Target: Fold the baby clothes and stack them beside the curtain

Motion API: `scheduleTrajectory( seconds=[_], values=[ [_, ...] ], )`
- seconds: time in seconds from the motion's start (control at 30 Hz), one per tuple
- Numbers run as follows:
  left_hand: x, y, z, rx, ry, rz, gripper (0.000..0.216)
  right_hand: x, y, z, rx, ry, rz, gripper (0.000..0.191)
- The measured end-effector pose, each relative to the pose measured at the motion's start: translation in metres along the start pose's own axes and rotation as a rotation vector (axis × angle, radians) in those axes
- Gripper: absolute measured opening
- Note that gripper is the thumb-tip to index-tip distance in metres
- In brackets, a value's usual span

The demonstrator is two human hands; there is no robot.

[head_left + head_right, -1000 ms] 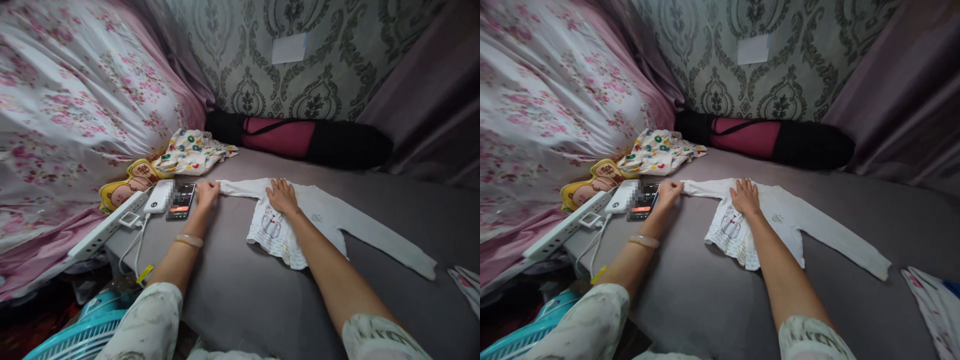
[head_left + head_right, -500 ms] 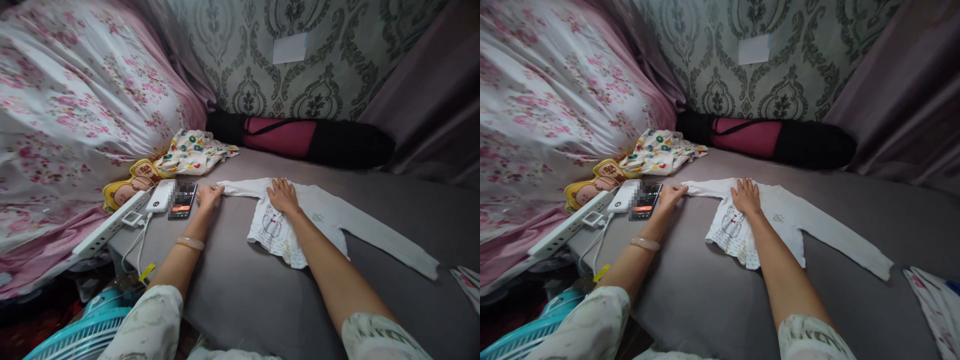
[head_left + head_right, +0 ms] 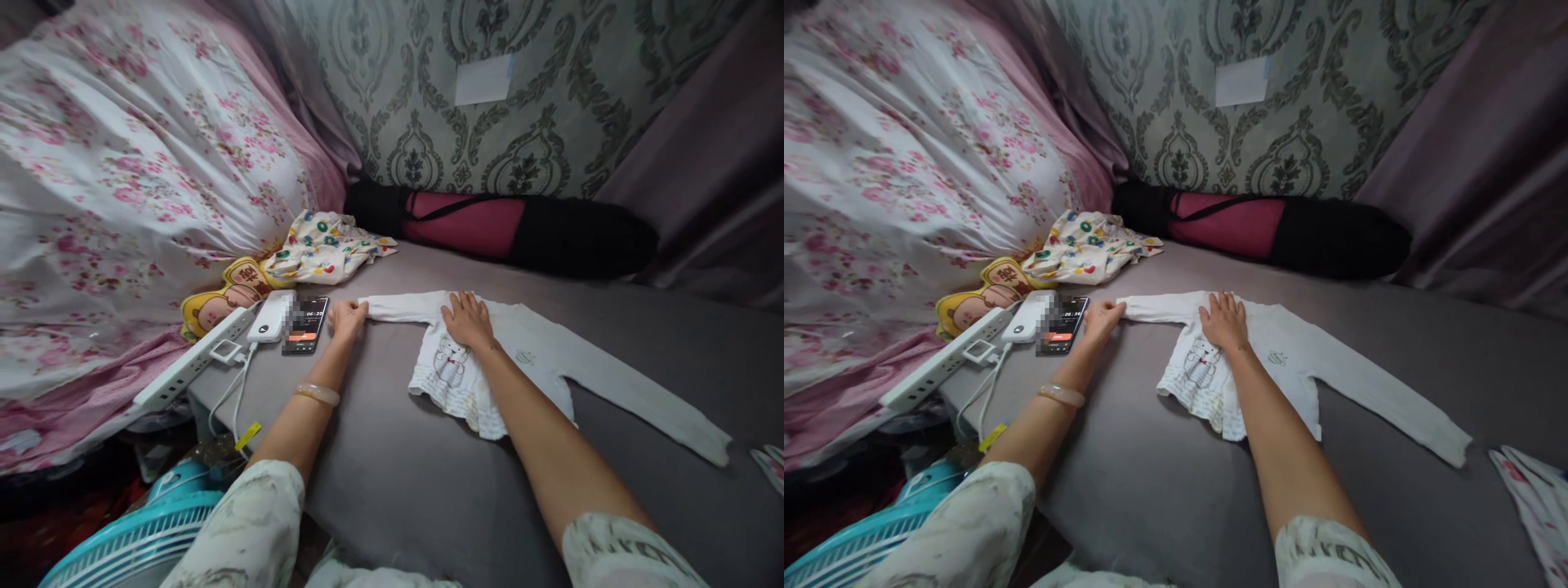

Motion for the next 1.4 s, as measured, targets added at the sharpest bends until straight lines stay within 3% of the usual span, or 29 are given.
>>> scheduleTrajectory(
  seconds=[0.23,0.43,0.7,0.77,0.87,0.93,1.13,1.4],
  values=[
    [-0.013,0.006,-0.009,-0.047,-0.091,-0.021,0.028,0.0,-0.001,0.001,0.005,0.001,0.001,0.063],
    [-0.002,-0.007,-0.004,-0.008,-0.035,0.012,0.039,-0.001,0.001,-0.001,0.004,0.011,-0.001,0.062],
    [0.006,-0.026,0.0,-0.167,-0.044,0.021,0.032,-0.001,0.004,-0.007,-0.068,0.006,-0.004,0.062],
    [0.007,-0.03,-0.002,-0.101,-0.018,0.082,0.027,-0.001,0.005,-0.008,-0.084,0.013,-0.002,0.066],
    [0.012,-0.031,-0.005,0.119,0.008,0.238,0.028,-0.001,0.005,-0.008,-0.091,0.016,-0.001,0.072],
    [0.013,-0.029,-0.006,0.158,-0.027,0.293,0.03,-0.001,0.005,-0.007,-0.086,0.012,0.001,0.073],
    [0.004,-0.027,0.0,-0.05,-0.298,0.321,0.034,-0.001,0.004,-0.004,-0.079,0.008,0.0,0.074],
    [0.005,-0.037,-0.003,-0.105,-0.392,0.307,0.035,-0.001,0.006,-0.009,-0.08,-0.016,-0.006,0.066]
  ],
)
Point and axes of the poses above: each hand's wrist, its own y-axis away from the middle knuckle, its own z-axis out of the palm, x = y × z, the point moved 2 cm from there along -y, towards the middle knuckle, and after that the axes turned 14 degrees about z, right-handed, at the moved point
